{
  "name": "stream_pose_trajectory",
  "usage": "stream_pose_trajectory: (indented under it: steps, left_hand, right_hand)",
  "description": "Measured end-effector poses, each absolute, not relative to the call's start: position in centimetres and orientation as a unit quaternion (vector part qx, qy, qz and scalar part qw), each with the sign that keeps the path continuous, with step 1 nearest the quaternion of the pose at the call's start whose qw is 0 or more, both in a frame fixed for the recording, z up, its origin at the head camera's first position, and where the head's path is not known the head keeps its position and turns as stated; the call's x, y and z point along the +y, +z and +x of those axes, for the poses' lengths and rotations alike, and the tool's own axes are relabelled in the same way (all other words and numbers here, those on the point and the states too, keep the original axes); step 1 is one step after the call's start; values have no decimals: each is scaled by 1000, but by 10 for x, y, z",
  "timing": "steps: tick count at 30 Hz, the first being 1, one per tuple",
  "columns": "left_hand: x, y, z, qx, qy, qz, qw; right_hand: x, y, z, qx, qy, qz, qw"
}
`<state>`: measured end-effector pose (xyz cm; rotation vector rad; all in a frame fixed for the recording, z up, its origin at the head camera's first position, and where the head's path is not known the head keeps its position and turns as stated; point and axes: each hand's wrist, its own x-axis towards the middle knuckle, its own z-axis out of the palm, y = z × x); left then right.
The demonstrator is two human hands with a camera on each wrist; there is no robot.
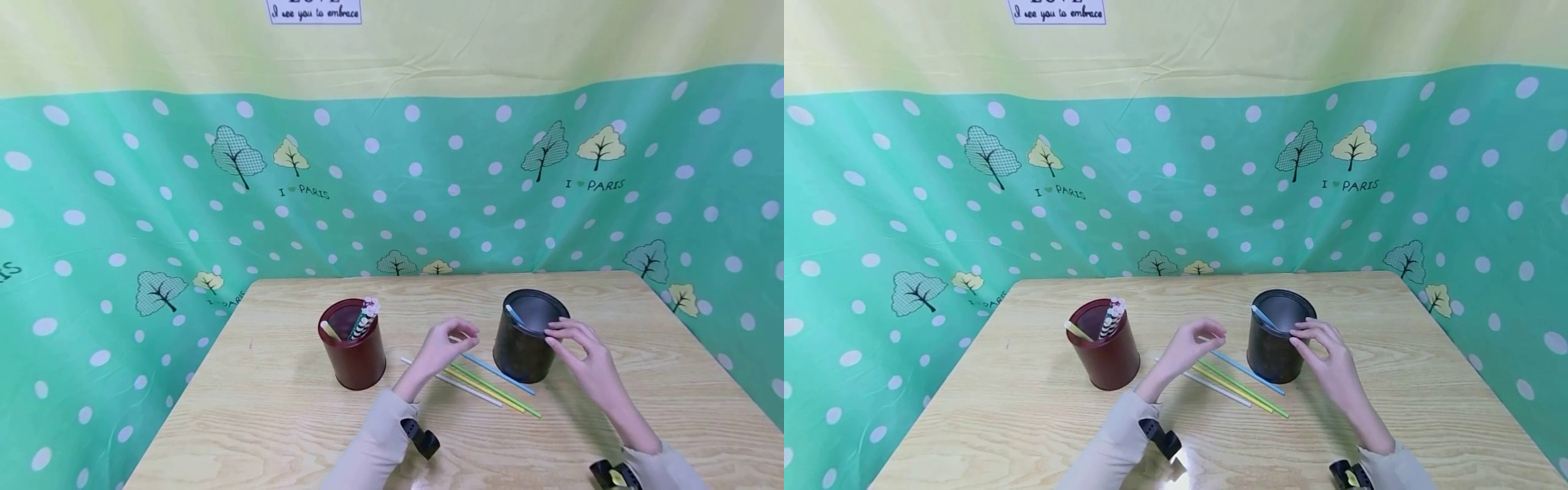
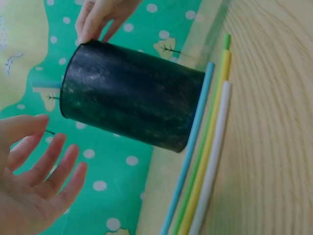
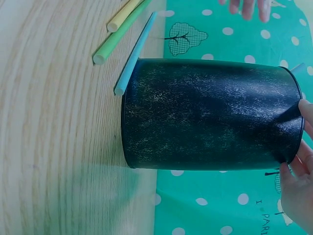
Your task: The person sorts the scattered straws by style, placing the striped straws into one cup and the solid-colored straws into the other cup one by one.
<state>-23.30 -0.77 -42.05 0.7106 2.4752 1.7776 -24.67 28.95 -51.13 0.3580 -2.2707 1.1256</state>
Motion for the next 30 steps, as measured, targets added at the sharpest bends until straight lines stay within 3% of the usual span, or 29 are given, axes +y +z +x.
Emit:
stream_pose_trajectory:
  steps: [9, 30]
  left_hand:
    - [-18, -430, -228, 803, 541, 243, 59]
    - [-43, -454, -230, 864, 395, 299, 88]
  right_hand:
    - [290, -512, -248, -854, 415, 133, 284]
    - [290, -514, -247, -854, 414, 132, 287]
